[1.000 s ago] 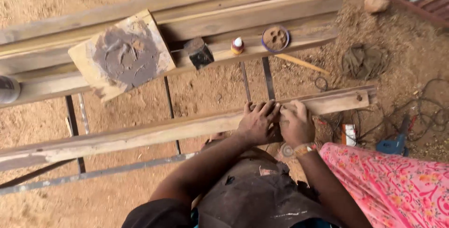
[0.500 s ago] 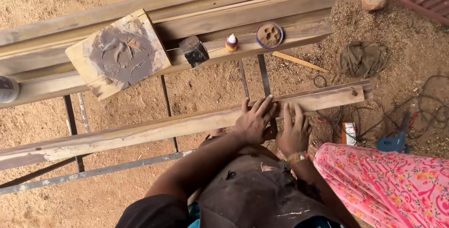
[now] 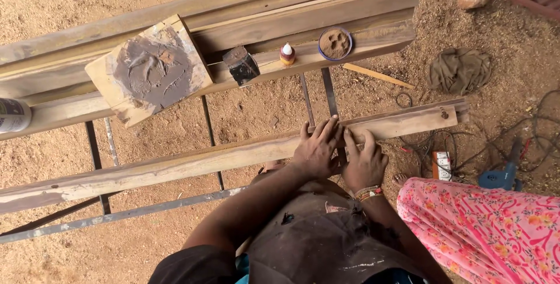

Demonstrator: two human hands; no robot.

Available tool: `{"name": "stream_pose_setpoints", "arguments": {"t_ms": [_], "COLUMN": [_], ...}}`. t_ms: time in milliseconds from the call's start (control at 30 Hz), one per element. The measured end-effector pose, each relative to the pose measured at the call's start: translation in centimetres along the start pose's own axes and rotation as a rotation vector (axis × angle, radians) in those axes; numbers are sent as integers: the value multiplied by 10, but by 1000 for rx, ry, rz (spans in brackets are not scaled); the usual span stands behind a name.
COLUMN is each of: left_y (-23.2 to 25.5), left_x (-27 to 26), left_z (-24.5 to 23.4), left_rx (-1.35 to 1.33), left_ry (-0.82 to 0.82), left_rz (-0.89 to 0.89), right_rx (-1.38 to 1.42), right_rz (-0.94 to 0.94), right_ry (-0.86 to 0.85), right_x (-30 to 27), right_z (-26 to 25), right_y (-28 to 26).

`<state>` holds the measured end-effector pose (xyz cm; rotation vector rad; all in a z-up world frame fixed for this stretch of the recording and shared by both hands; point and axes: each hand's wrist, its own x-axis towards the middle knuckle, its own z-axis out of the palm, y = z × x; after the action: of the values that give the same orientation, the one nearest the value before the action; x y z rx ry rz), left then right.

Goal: Filling gaps in a wooden beam with putty and glue, followed by grinding and smoothing the surface with an angle grinder.

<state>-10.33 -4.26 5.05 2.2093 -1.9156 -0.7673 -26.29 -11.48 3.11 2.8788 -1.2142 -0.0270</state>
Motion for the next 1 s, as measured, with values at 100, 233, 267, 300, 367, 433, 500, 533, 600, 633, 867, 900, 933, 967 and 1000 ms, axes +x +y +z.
{"name": "stream_pose_setpoints", "arguments": {"t_ms": [100, 233, 267, 300, 367, 433, 500, 533, 600, 633, 867, 900, 933, 967, 1000], "left_y": [-3, 3, 0, -4, -12, -21, -26, -30, -37, -43, -84, -89, -91, -92, -97], "left_x": [3, 0, 1, 1, -7, -16, -24, -28, -33, -33, -37, -39, -41, -44, -45], "left_z": [6, -6, -1, 4, 15, 19, 17, 16, 14, 17, 23, 22, 14, 6, -5], "left_rx": [-9, -32, -64, -96, -144, -186, -185, -182, -202, -200, -190, -182, -183, -203, -217], "left_ry": [14, 13, 41, 68, 147, 230, 267, 263, 249, 248, 484, 516, 517, 515, 522], "left_rz": [9, 14, 29, 46, 62, 80, 37, 37, -43, -40, -156, -180, -184, -194, -206], "right_rx": [-56, -123, -55, 13, 102, 192, -61, -56, 125, 126, 262, 366, 367, 509, 652], "right_rz": [14, 0, 20, 40, 72, 107, 26, 27, -213, -210, -544, -479, -483, -317, -154], "right_ry": [-57, 17, -59, -134, -81, -25, -412, -413, -199, -198, 7, 150, 148, 165, 188], "right_x": [6, 6, 7, 8, 15, 26, 38, 35, 31, 28, 56, 69, 96, 122, 154], "right_z": [10, -6, -3, 0, -9, -22, -42, -22, 16, 22, 38, 48, 25, 3, -21], "right_y": [5, 6, 10, 13, 13, 9, 4, 7, 13, 11, -23, -24, -42, -60, -81]}}
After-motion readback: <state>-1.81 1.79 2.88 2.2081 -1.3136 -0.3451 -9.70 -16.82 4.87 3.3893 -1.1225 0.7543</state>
